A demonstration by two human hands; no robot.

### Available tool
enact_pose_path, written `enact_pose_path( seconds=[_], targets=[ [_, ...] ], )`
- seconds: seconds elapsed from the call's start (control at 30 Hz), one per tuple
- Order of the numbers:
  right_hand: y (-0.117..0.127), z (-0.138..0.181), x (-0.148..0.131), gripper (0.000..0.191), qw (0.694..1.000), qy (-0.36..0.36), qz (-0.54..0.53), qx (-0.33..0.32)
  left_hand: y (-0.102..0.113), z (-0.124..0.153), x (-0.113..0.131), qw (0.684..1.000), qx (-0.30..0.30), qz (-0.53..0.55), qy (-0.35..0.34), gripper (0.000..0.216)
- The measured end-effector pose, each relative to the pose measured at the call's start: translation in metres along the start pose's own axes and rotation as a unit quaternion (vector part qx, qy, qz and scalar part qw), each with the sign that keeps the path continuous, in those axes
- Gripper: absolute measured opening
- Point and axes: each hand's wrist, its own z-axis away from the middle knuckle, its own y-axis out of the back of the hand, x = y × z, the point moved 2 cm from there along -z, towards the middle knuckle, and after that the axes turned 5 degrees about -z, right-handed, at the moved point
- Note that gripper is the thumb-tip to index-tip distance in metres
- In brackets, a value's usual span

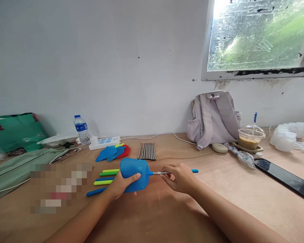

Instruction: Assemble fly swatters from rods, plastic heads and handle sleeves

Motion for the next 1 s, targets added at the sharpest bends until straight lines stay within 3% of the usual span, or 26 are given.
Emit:
enact_pose_path(
  seconds=[0.17, 0.3, 0.37, 0.43, 0.53, 0.63, 0.73, 0.8, 0.9, 1.0],
  targets=[
    [0.002, -0.004, -0.003, 0.016, 0.999, 0.026, 0.039, 0.009, 0.002, 0.001, 0.004, 1.0, 0.014, -0.007, -0.012, 0.029],
    [0.0, -0.006, -0.007, 0.019, 0.996, 0.043, 0.08, -0.019, 0.013, -0.004, 0.005, 0.996, 0.08, -0.03, -0.024, 0.035],
    [-0.002, -0.006, -0.006, 0.022, 0.994, 0.051, 0.094, -0.036, 0.022, -0.01, 0.006, 0.99, 0.12, -0.034, -0.06, 0.038],
    [0.0, -0.008, 0.002, 0.025, 0.994, 0.041, 0.095, -0.016, 0.03, -0.016, 0.009, 0.98, 0.144, -0.007, -0.138, 0.039],
    [0.013, -0.007, 0.032, 0.024, 0.992, -0.027, 0.09, 0.082, 0.045, -0.022, 0.013, 0.954, 0.183, 0.021, -0.235, 0.032],
    [0.029, 0.003, 0.074, 0.022, 0.967, -0.156, 0.137, 0.145, 0.061, -0.025, 0.015, 0.919, 0.27, -0.06, -0.282, 0.019],
    [0.038, 0.022, 0.112, 0.021, 0.923, -0.313, 0.208, 0.079, 0.073, -0.027, 0.013, 0.886, 0.315, -0.176, -0.292, 0.012],
    [0.041, 0.035, 0.127, 0.023, 0.899, -0.373, 0.224, 0.045, 0.077, -0.028, 0.011, 0.872, 0.325, -0.233, -0.281, 0.01],
    [0.043, 0.047, 0.132, 0.015, 0.894, -0.385, 0.223, 0.047, 0.077, -0.029, 0.01, 0.86, 0.334, -0.284, -0.262, 0.008],
    [0.045, 0.046, 0.129, 0.023, 0.899, -0.374, 0.219, 0.061, 0.074, -0.028, 0.011, 0.86, 0.335, -0.301, -0.238, 0.008]
  ],
)
